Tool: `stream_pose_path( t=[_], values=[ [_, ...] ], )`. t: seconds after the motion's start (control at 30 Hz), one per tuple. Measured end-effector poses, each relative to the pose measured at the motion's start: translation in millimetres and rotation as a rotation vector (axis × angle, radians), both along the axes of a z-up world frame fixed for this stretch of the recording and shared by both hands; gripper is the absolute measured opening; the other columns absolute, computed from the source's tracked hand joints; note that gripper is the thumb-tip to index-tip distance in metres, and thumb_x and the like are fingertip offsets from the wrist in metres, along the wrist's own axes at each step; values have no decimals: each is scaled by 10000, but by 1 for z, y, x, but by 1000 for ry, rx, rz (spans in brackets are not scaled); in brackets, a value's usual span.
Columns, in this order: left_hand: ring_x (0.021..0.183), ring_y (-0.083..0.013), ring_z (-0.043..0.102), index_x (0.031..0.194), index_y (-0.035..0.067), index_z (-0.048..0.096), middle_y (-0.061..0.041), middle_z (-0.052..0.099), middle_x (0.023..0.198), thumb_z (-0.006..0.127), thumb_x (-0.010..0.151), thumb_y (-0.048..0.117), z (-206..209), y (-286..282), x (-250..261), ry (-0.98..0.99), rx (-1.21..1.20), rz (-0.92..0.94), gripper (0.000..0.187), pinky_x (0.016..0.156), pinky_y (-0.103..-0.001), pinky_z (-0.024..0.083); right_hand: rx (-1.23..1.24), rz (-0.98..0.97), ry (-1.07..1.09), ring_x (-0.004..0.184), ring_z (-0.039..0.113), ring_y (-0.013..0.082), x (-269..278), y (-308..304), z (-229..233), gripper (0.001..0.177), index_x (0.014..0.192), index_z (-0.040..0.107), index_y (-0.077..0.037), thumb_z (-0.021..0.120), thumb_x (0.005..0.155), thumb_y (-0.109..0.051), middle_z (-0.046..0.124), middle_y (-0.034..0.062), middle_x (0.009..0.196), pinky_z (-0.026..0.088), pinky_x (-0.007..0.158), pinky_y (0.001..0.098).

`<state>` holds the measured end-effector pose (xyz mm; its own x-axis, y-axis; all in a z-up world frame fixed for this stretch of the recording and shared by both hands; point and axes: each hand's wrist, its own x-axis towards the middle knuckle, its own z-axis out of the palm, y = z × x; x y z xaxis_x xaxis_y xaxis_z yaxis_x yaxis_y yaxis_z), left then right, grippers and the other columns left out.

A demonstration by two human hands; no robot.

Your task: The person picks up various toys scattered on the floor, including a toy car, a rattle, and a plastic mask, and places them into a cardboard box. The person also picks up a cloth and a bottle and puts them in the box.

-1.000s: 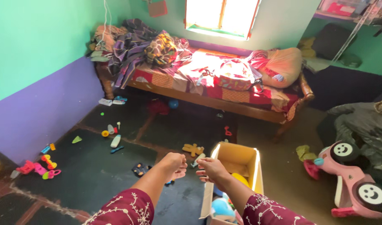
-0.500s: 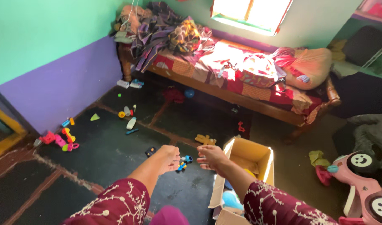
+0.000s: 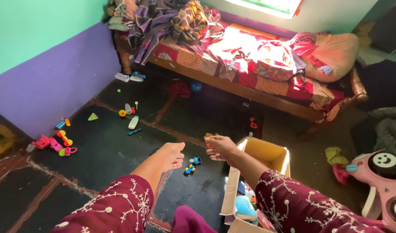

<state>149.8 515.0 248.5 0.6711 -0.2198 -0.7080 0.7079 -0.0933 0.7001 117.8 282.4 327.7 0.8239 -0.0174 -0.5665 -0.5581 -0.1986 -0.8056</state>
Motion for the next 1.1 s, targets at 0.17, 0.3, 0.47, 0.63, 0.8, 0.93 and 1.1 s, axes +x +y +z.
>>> stream_pose_path(
  t=[0.17,0.3,0.47,0.63,0.8,0.93,1.1],
  values=[
    [1343,-363,543,1521,115,447,-204,525,1492,552,999,409,-5,2,37,5,-4,-12,608,1059,-476,504,-35,26,25,968,653,165,46,-7,0,461,1302,640,-96,658,944,-386,616,51,1101,584,786,349],
    [1341,-365,549,1509,82,457,-211,521,1492,571,993,443,-26,7,65,35,-13,23,641,1058,-484,508,-34,54,58,967,631,163,75,-8,-16,463,1310,654,-105,656,942,-385,594,43,1107,576,801,355],
    [1110,-278,620,1321,70,600,-128,631,1239,630,970,375,-51,9,87,55,58,83,467,925,-441,547,-72,29,70,923,657,144,103,-11,-61,434,1288,689,-59,670,945,-323,677,68,1105,590,820,334],
    [687,-114,573,999,53,731,3,614,791,705,912,149,-78,27,107,-59,-35,112,132,622,-296,499,-19,-80,-2,899,749,170,108,-23,-109,305,1152,772,25,714,888,-117,779,123,1010,598,814,280],
    [666,-117,607,1048,74,741,-1,649,789,684,877,76,-72,42,141,-51,0,22,181,609,-290,511,34,-168,27,917,762,214,105,-23,-134,251,1108,742,43,694,914,-109,776,158,1032,608,830,300],
    [685,-113,628,1097,116,752,19,675,830,690,860,66,-62,43,162,3,154,-67,250,643,-292,548,5,-213,50,929,765,199,109,-16,-179,236,1068,753,76,716,886,-68,778,146,1015,613,846,299],
    [707,-126,630,1107,116,731,-8,679,862,713,837,33,-108,40,191,4,120,-161,283,649,-308,540,95,-304,63,867,747,226,125,-13,-236,240,1050,752,75,700,904,-109,766,152,959,613,790,307]
  ],
)
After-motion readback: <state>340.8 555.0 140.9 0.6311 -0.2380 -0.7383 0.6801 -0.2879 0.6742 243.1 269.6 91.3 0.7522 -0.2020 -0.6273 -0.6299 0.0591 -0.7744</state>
